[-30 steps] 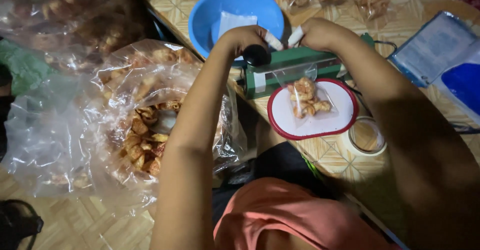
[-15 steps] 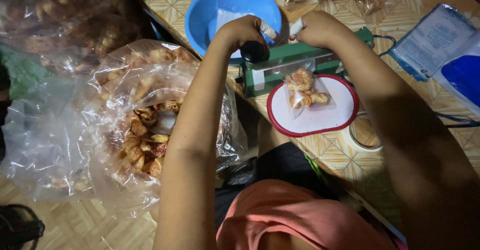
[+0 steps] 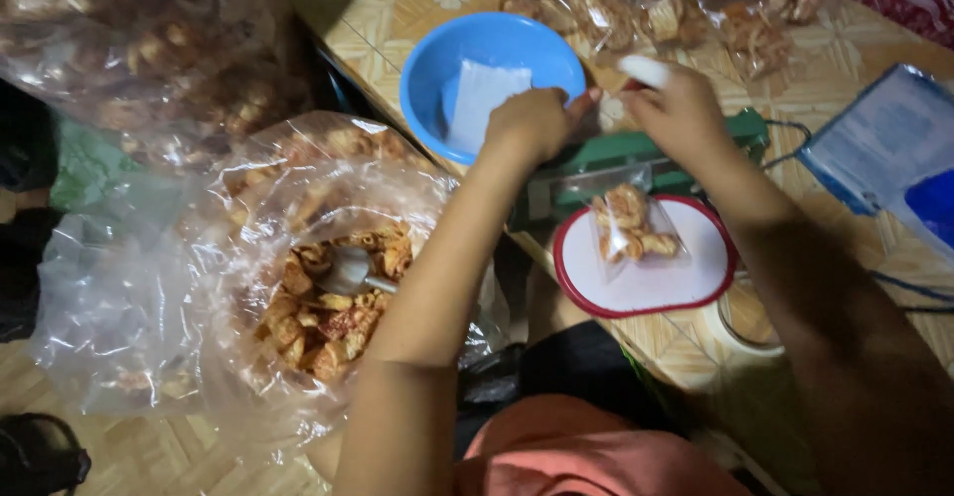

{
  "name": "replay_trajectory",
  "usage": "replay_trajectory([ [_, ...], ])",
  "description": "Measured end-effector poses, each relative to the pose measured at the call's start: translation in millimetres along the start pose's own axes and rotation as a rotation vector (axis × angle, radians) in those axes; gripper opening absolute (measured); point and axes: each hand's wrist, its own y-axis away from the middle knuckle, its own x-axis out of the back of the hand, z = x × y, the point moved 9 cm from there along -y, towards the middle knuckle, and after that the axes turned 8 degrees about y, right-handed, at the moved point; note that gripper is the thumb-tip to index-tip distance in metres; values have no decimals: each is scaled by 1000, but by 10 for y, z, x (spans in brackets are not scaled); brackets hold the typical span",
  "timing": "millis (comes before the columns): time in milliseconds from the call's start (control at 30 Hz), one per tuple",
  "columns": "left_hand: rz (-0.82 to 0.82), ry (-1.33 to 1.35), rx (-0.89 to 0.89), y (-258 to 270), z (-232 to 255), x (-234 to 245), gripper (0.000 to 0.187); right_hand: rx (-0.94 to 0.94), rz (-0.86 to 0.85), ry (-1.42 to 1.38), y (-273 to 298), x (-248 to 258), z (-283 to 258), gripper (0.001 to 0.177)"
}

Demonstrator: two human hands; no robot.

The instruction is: Manually packaging fried snacks into small plastic bags and sealing them with a heat sealer.

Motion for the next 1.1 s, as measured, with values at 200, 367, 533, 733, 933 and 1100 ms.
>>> replay_trajectory([
  [200,21,-50,28,14,-5,40,51,-71,334,229,991,558,-222,17],
  [367,0,-69,20,20,6,23,45,-685,-314,-115,1599,-325,660,33],
  [533,-11,-35,19,15,-3,20,42,-730,-243,-864,1438,-542,315,63],
  [733,-24,-13,2,-8,-16,2,42,-838,-207,-1026,1422,-578,211,62],
  [933,-164,30,5,28,26,-84,48,-911,11,-666,1709,-765,700,43],
  [1100,2,-18,-50,-84,30,-45,43,-842,-127,-958,1482,-444,135,57],
])
